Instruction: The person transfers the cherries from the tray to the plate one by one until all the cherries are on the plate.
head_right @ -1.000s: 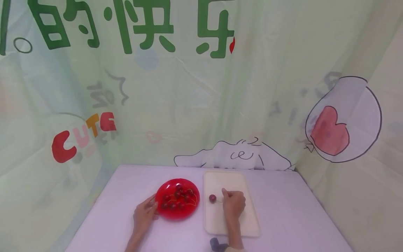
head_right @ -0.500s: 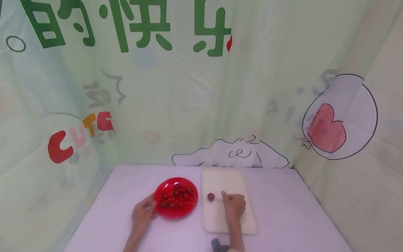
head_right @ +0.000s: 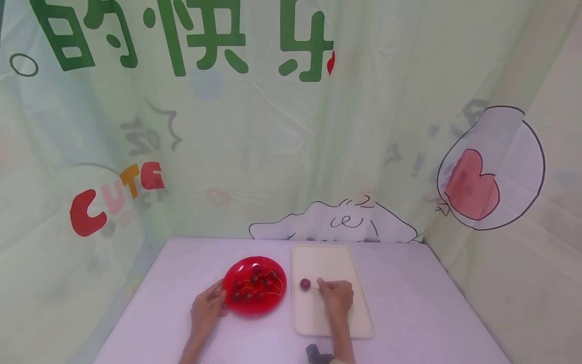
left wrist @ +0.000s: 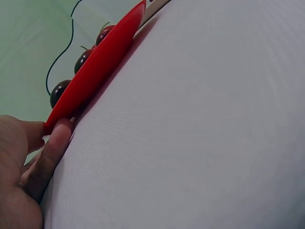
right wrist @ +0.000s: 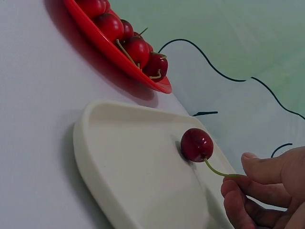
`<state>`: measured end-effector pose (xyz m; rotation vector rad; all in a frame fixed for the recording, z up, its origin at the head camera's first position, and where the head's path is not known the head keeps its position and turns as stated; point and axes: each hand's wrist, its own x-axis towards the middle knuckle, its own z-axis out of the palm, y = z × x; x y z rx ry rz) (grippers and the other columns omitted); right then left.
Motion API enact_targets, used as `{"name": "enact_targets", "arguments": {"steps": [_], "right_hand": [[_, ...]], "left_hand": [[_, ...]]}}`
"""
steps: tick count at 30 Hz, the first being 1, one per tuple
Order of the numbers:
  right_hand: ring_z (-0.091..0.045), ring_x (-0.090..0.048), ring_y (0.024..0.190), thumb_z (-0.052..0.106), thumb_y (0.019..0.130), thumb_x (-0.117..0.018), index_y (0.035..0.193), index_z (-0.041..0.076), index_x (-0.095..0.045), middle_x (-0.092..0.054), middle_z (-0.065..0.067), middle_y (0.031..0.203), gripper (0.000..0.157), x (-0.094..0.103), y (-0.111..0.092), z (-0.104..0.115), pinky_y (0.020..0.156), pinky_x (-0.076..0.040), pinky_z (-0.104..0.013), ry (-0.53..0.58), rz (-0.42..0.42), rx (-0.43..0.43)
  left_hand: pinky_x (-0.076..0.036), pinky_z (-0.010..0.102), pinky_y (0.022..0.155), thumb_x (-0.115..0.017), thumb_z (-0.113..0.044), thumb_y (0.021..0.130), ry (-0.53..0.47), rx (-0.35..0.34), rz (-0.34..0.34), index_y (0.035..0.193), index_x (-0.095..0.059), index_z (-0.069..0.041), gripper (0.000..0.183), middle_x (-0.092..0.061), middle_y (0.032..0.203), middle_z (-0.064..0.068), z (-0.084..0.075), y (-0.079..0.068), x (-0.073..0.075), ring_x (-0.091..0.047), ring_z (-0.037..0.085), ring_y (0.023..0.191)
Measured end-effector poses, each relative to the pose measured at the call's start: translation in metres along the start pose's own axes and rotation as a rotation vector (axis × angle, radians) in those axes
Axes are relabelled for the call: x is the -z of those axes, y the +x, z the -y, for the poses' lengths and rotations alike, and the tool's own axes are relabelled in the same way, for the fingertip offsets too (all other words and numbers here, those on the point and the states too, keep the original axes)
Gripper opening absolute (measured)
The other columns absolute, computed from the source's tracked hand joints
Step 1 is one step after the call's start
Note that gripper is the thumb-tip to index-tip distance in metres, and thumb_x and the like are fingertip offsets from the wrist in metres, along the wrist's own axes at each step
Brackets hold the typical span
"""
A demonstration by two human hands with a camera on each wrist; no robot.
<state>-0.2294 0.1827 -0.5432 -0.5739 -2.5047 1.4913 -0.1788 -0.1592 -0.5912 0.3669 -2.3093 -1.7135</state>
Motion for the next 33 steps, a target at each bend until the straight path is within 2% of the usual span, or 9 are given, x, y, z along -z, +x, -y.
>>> {"name": "enact_targets", "arguments": {"steps": [4, 8, 23, 33], "right_hand": [[-0.037, -0.072, 0.099, 0.024, 0.096, -0.084, 0.098, -0.009, -0.084, -0.081, -0.015, 0.077, 0.032, -0.001, -0.002, 0.001, 0.083, -0.049, -0.039, -0.014, 0.013, 0.017], [-0.038, -0.074, 0.098, 0.021, 0.095, -0.084, 0.098, -0.009, -0.084, -0.080, -0.014, 0.075, 0.030, -0.001, -0.003, 0.002, 0.084, -0.052, -0.043, -0.024, 0.014, 0.036], [-0.043, -0.073, 0.104, 0.023, 0.089, -0.089, 0.092, -0.006, -0.085, -0.081, -0.014, 0.078, 0.029, 0.003, -0.008, 0.006, 0.085, -0.054, -0.046, -0.061, 0.050, 0.048], [-0.034, -0.073, 0.090, 0.023, 0.087, -0.093, 0.092, -0.006, -0.085, -0.080, -0.014, 0.075, 0.030, 0.007, -0.013, 0.010, 0.074, -0.050, -0.034, -0.083, 0.089, 0.046]], "left_hand": [[-0.062, 0.018, 0.060, -0.070, -0.011, 0.107, -0.007, -0.001, -0.001, 0.153, -0.064, -0.009, 0.046, -0.076, 0.115, 0.018, 0.001, 0.000, 0.000, -0.075, 0.015, 0.062], [-0.062, 0.018, 0.060, -0.070, -0.011, 0.107, -0.002, 0.004, -0.003, 0.153, -0.064, -0.009, 0.046, -0.076, 0.116, 0.019, 0.001, 0.000, -0.001, -0.075, 0.015, 0.063], [-0.063, 0.018, 0.061, -0.070, -0.011, 0.107, 0.008, 0.003, -0.001, 0.153, -0.063, -0.008, 0.046, -0.076, 0.116, 0.020, -0.003, 0.000, 0.000, -0.076, 0.017, 0.064], [-0.062, 0.017, 0.062, -0.069, -0.012, 0.108, 0.013, 0.012, 0.005, 0.154, -0.063, -0.009, 0.047, -0.076, 0.116, 0.019, -0.004, -0.001, 0.000, -0.076, 0.017, 0.064]]}}
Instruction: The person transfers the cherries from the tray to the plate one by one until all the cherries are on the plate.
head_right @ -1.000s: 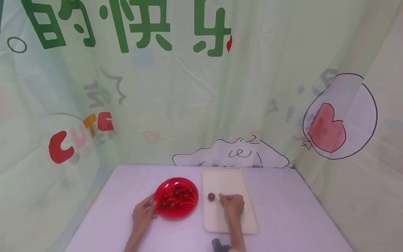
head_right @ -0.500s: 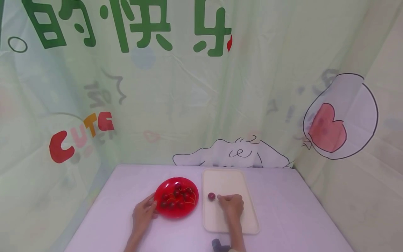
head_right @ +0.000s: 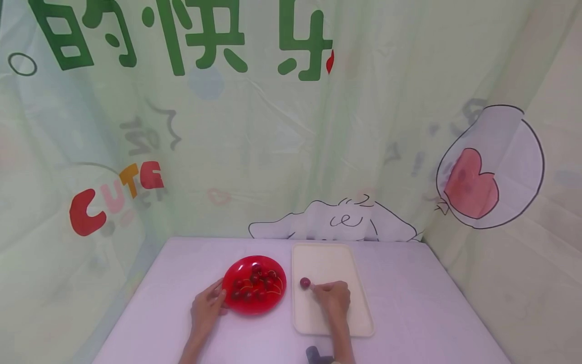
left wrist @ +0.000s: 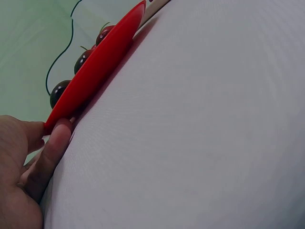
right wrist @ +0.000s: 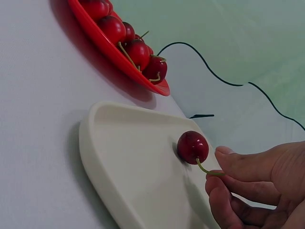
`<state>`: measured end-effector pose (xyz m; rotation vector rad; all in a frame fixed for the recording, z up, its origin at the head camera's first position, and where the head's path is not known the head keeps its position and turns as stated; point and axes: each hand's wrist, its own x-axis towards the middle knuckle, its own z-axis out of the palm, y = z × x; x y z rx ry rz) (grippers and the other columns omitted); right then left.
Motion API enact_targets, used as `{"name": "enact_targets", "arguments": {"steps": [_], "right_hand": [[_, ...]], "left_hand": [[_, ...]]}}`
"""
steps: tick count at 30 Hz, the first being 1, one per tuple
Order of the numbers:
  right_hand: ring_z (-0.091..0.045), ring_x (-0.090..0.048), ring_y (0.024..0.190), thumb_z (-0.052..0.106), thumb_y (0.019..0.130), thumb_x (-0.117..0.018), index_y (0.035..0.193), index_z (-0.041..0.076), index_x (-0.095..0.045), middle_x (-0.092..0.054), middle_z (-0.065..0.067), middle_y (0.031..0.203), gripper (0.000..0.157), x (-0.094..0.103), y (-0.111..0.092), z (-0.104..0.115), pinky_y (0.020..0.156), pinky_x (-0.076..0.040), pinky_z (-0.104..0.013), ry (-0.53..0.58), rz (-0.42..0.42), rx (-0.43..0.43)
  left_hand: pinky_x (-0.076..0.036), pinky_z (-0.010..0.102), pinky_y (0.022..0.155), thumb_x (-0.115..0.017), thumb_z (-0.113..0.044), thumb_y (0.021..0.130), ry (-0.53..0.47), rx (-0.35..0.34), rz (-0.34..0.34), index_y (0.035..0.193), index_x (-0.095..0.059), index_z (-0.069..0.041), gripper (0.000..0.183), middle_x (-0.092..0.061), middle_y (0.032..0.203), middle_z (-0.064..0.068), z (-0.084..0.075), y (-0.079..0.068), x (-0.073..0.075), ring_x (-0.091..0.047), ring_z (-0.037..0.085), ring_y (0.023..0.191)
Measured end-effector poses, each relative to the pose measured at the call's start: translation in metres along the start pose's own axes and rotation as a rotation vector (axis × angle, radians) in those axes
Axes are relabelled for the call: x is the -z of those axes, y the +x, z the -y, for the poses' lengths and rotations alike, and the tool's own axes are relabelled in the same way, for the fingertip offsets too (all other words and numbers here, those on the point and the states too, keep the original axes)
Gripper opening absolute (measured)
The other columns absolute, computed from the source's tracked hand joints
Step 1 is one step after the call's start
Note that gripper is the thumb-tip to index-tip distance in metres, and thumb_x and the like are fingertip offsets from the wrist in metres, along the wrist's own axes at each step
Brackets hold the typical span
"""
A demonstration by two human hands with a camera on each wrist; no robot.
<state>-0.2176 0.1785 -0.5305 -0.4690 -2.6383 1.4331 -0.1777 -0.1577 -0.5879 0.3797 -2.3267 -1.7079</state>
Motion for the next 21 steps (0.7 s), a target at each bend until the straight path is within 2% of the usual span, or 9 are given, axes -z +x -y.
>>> {"name": "enact_targets", "arguments": {"steps": [7, 14, 17, 21], "right_hand": [[-0.039, -0.073, 0.097, 0.020, 0.086, -0.092, 0.089, -0.005, -0.085, -0.080, -0.013, 0.076, 0.026, -0.0009, -0.0005, -0.0008, 0.081, -0.053, -0.042, -0.016, -0.013, -0.016], [-0.032, -0.072, 0.084, 0.016, 0.086, -0.092, 0.089, -0.006, -0.085, -0.080, -0.014, 0.074, 0.023, -0.0008, 0.0000, -0.0012, 0.071, -0.047, -0.032, -0.015, -0.014, -0.005], [-0.035, -0.073, 0.089, 0.015, 0.086, -0.091, 0.088, -0.005, -0.085, -0.081, -0.016, 0.080, 0.021, -0.0009, -0.0004, -0.0030, 0.072, -0.048, -0.032, -0.007, -0.020, -0.005], [-0.043, -0.073, 0.100, 0.015, 0.086, -0.090, 0.089, -0.003, -0.086, -0.082, -0.021, 0.091, 0.019, -0.0012, -0.0004, -0.0056, 0.078, -0.052, -0.039, -0.001, -0.027, -0.002]], "left_hand": [[-0.062, 0.018, 0.062, -0.070, -0.012, 0.107, -0.003, 0.009, 0.000, 0.154, -0.063, -0.009, 0.047, -0.076, 0.116, 0.019, -0.0008, -0.0006, 0.0004, -0.076, 0.017, 0.064], [-0.061, 0.017, 0.060, -0.070, -0.013, 0.107, 0.005, 0.001, -0.010, 0.153, -0.064, -0.011, 0.046, -0.076, 0.116, 0.018, 0.0020, 0.0024, 0.0002, -0.075, 0.015, 0.063], [-0.062, 0.017, 0.060, -0.070, -0.013, 0.107, 0.002, 0.008, -0.008, 0.153, -0.064, -0.011, 0.046, -0.076, 0.116, 0.019, 0.0026, 0.0028, 0.0000, -0.075, 0.015, 0.063], [-0.062, 0.018, 0.061, -0.070, -0.013, 0.108, 0.001, 0.022, -0.006, 0.153, -0.064, -0.011, 0.046, -0.076, 0.116, 0.019, 0.0012, 0.0024, -0.0002, -0.075, 0.014, 0.062]]}}
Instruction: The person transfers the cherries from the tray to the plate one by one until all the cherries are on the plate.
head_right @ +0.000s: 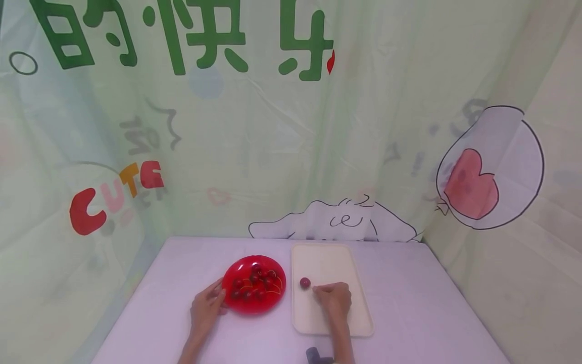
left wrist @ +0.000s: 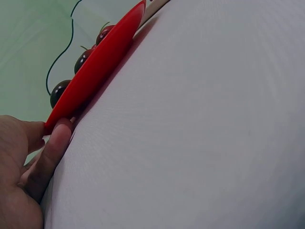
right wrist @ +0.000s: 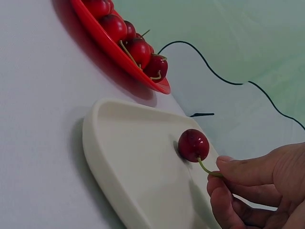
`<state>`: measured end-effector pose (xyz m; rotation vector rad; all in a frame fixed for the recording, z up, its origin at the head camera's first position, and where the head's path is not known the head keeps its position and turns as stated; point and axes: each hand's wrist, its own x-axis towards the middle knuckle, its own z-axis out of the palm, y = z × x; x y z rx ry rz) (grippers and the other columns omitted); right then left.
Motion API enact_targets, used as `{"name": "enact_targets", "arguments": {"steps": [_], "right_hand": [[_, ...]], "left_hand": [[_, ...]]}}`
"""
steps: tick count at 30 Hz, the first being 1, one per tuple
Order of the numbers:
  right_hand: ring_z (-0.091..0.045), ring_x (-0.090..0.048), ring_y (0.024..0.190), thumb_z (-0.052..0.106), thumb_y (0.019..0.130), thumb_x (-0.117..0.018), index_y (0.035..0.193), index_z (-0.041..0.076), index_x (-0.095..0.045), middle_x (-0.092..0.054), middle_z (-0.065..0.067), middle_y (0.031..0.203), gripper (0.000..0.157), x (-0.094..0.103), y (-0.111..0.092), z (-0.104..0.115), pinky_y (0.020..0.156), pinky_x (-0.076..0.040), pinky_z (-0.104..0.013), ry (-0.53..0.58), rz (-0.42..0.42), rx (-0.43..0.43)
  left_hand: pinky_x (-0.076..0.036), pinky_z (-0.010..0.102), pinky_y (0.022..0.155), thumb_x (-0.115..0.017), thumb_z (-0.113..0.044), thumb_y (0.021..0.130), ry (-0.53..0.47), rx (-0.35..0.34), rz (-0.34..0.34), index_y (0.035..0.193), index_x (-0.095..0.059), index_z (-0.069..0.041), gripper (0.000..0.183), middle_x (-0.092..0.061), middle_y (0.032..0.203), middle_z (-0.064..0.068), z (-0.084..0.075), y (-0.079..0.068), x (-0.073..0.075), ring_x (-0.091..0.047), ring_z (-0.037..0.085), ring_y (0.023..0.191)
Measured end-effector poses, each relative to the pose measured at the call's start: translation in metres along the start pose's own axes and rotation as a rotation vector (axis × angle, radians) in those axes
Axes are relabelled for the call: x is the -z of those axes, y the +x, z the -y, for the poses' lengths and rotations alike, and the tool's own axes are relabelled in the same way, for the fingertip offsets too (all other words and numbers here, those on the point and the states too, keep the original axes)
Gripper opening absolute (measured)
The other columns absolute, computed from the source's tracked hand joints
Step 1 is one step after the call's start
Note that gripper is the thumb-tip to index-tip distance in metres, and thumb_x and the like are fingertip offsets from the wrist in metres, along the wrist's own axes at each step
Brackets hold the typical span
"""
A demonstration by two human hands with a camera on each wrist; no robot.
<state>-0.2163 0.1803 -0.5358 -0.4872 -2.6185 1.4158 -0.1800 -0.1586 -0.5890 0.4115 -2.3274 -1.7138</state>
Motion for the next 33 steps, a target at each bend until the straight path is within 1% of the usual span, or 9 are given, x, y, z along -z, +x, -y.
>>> {"name": "enact_targets", "arguments": {"steps": [3, 6, 13, 19, 22, 27, 30, 31, 33], "right_hand": [[-0.046, -0.072, 0.104, 0.015, 0.087, -0.089, 0.090, -0.004, -0.086, -0.082, -0.024, 0.097, 0.020, -0.0007, 0.0011, -0.0004, 0.082, -0.053, -0.045, 0.003, 0.002, -0.006], [-0.047, -0.072, 0.105, 0.015, 0.088, -0.089, 0.091, -0.004, -0.086, -0.082, -0.026, 0.100, 0.019, -0.0016, 0.0017, -0.0001, 0.083, -0.053, -0.046, 0.011, -0.001, -0.016], [-0.048, -0.071, 0.107, 0.013, 0.088, -0.087, 0.090, -0.004, -0.086, -0.082, -0.026, 0.101, 0.017, -0.0017, 0.0013, 0.0026, 0.082, -0.052, -0.045, 0.028, -0.019, -0.018], [-0.044, -0.070, 0.104, 0.012, 0.091, -0.085, 0.091, -0.005, -0.085, -0.082, -0.026, 0.100, 0.016, -0.0008, -0.0003, 0.0062, 0.080, -0.048, -0.040, 0.052, -0.020, -0.051], [-0.042, -0.070, 0.103, 0.010, 0.092, -0.084, 0.091, -0.004, -0.086, -0.082, -0.025, 0.100, 0.014, -0.0016, 0.0007, 0.0062, 0.081, -0.048, -0.039, 0.058, -0.025, -0.067], [-0.040, -0.070, 0.103, 0.010, 0.091, -0.084, 0.090, -0.003, -0.086, -0.082, -0.023, 0.097, 0.013, -0.0024, 0.0021, 0.0058, 0.082, -0.049, -0.039, 0.059, -0.041, -0.081], [-0.042, -0.070, 0.103, 0.010, 0.092, -0.084, 0.091, -0.004, -0.085, -0.082, -0.023, 0.095, 0.014, -0.0026, 0.0027, 0.0046, 0.083, -0.049, -0.040, 0.066, -0.040, -0.079], [-0.042, -0.070, 0.103, 0.010, 0.092, -0.084, 0.091, -0.004, -0.085, -0.082, -0.022, 0.094, 0.014, -0.0029, 0.0032, 0.0038, 0.083, -0.049, -0.040, 0.067, -0.041, -0.079], [-0.043, -0.070, 0.103, 0.010, 0.092, -0.084, 0.092, -0.006, -0.085, -0.082, -0.023, 0.092, 0.015, -0.0023, 0.0029, 0.0035, 0.082, -0.049, -0.041, 0.075, -0.037, -0.068]], "left_hand": [[-0.062, 0.018, 0.061, -0.070, -0.013, 0.108, 0.001, -0.001, -0.001, 0.153, -0.064, -0.011, 0.046, -0.076, 0.116, 0.019, -0.0008, -0.0002, 0.0001, -0.075, 0.014, 0.062], [-0.062, 0.018, 0.060, -0.070, -0.012, 0.107, 0.003, -0.008, -0.001, 0.153, -0.064, -0.010, 0.046, -0.076, 0.116, 0.019, -0.0005, -0.0009, 0.0002, -0.075, 0.015, 0.063], [-0.062, 0.018, 0.060, -0.070, -0.012, 0.107, 0.003, -0.016, 0.001, 0.153, -0.064, -0.010, 0.046, -0.077, 0.116, 0.018, 0.0009, -0.0003, 0.0003, -0.075, 0.015, 0.063], [-0.061, 0.017, 0.060, -0.070, -0.012, 0.107, 0.003, -0.016, 0.000, 0.153, -0.064, -0.010, 0.046, -0.076, 0.115, 0.019, 0.0023, 0.0018, 0.0004, -0.074, 0.014, 0.061], [-0.061, 0.017, 0.061, -0.070, -0.012, 0.107, 0.003, -0.012, 0.000, 0.153, -0.064, -0.011, 0.046, -0.076, 0.115, 0.018, 0.0031, 0.0024, 0.0003, -0.074, 0.013, 0.061], [-0.062, 0.017, 0.060, -0.070, -0.012, 0.107, 0.006, -0.025, -0.005, 0.153, -0.064, -0.010, 0.046, -0.076, 0.114, 0.019, 0.0024, 0.0028, 0.0003, -0.073, 0.012, 0.060], [-0.061, 0.017, 0.060, -0.071, -0.013, 0.107, 0.000, -0.008, -0.006, 0.153, -0.064, -0.011, 0.046, -0.075, 0.114, 0.018, 0.0009, 0.0025, -0.0001, -0.073, 0.012, 0.060], [-0.061, 0.017, 0.060, -0.071, -0.013, 0.107, 0.005, -0.017, -0.004, 0.153, -0.064, -0.010, 0.047, -0.075, 0.114, 0.019, 0.0011, 0.0023, -0.0002, -0.073, 0.012, 0.060], [-0.061, 0.017, 0.060, -0.070, -0.013, 0.107, 0.006, -0.008, -0.001, 0.154, -0.064, -0.010, 0.047, -0.075, 0.114, 0.019, 0.0012, 0.0023, -0.0004, -0.074, 0.013, 0.061]]}}
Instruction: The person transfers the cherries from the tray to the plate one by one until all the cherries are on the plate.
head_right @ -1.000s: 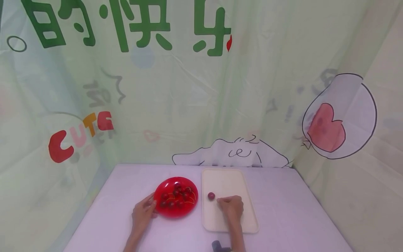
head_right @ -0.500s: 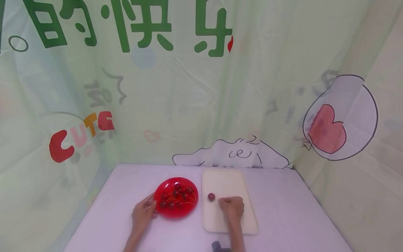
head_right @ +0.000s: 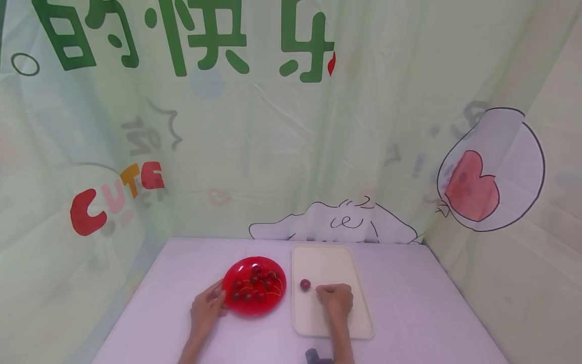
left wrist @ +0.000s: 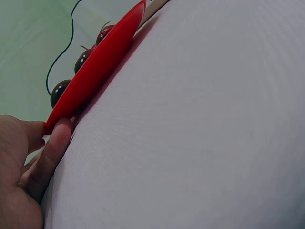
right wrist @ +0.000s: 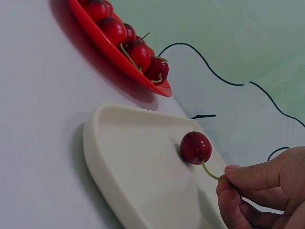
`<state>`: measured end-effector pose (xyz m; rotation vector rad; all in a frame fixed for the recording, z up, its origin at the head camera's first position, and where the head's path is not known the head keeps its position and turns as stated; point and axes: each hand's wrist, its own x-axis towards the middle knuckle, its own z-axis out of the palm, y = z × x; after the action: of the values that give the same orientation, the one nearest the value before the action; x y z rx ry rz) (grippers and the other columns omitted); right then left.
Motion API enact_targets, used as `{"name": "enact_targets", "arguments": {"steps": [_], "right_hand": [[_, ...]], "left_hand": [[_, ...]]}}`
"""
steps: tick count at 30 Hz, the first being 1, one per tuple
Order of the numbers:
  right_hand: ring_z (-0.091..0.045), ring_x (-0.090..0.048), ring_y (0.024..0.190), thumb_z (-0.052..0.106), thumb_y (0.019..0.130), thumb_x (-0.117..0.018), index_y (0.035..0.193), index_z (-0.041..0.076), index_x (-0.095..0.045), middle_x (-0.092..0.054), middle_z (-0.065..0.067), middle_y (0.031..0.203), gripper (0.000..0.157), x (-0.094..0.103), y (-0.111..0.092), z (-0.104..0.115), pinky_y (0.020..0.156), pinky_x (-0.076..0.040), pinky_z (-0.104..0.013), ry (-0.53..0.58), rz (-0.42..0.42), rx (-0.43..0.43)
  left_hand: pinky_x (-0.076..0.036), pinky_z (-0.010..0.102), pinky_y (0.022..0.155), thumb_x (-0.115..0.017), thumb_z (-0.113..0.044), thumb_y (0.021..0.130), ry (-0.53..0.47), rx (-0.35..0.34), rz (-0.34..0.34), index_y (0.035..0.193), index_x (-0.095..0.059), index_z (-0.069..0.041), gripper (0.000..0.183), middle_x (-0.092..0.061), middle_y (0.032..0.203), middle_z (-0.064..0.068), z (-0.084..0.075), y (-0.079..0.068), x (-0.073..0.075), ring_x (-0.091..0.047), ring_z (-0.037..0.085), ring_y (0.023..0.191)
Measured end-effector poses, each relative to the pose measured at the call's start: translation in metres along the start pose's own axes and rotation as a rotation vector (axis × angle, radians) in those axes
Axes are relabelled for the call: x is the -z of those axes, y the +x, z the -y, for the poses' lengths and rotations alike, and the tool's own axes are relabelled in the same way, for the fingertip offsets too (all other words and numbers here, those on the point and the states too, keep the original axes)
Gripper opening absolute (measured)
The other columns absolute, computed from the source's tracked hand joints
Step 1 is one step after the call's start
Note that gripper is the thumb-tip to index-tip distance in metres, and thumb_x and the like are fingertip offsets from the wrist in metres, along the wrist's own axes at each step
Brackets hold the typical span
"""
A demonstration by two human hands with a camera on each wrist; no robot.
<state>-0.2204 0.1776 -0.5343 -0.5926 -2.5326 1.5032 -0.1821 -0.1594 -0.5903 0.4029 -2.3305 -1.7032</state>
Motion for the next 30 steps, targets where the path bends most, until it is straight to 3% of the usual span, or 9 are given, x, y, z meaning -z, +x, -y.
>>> {"name": "enact_targets", "arguments": {"steps": [9, 22, 30], "right_hand": [[-0.045, -0.070, 0.105, 0.009, 0.091, -0.084, 0.091, -0.006, -0.085, -0.082, -0.024, 0.094, 0.015, -0.0005, -0.0005, -0.0014, 0.087, -0.051, -0.047, 0.006, -0.011, 0.020], [-0.042, -0.071, 0.102, 0.009, 0.092, -0.083, 0.093, -0.005, -0.085, -0.082, -0.018, 0.085, 0.015, -0.0014, 0.0046, 0.0027, 0.085, -0.051, -0.043, 0.014, -0.026, 0.022], [-0.042, -0.072, 0.102, 0.010, 0.092, -0.084, 0.094, -0.006, -0.085, -0.082, -0.019, 0.087, 0.017, 0.0031, 0.0006, 0.0018, 0.083, -0.050, -0.039, 0.012, -0.011, 0.016]], "left_hand": [[-0.062, 0.018, 0.061, -0.070, -0.011, 0.107, 0.000, 0.002, 0.005, 0.154, -0.063, -0.010, 0.047, -0.075, 0.115, 0.019, 0.0003, -0.0014, 0.0009, -0.075, 0.013, 0.063], [-0.062, 0.017, 0.063, -0.070, -0.013, 0.107, -0.018, -0.032, -0.003, 0.153, -0.064, -0.012, 0.046, -0.074, 0.116, 0.019, 0.0033, 0.0030, -0.0009, -0.074, 0.013, 0.062], [-0.062, 0.016, 0.062, -0.070, -0.012, 0.108, -0.009, -0.004, 0.006, 0.154, -0.063, -0.011, 0.047, -0.075, 0.115, 0.017, 0.0037, 0.0004, 0.0001, -0.073, 0.012, 0.062]]}}
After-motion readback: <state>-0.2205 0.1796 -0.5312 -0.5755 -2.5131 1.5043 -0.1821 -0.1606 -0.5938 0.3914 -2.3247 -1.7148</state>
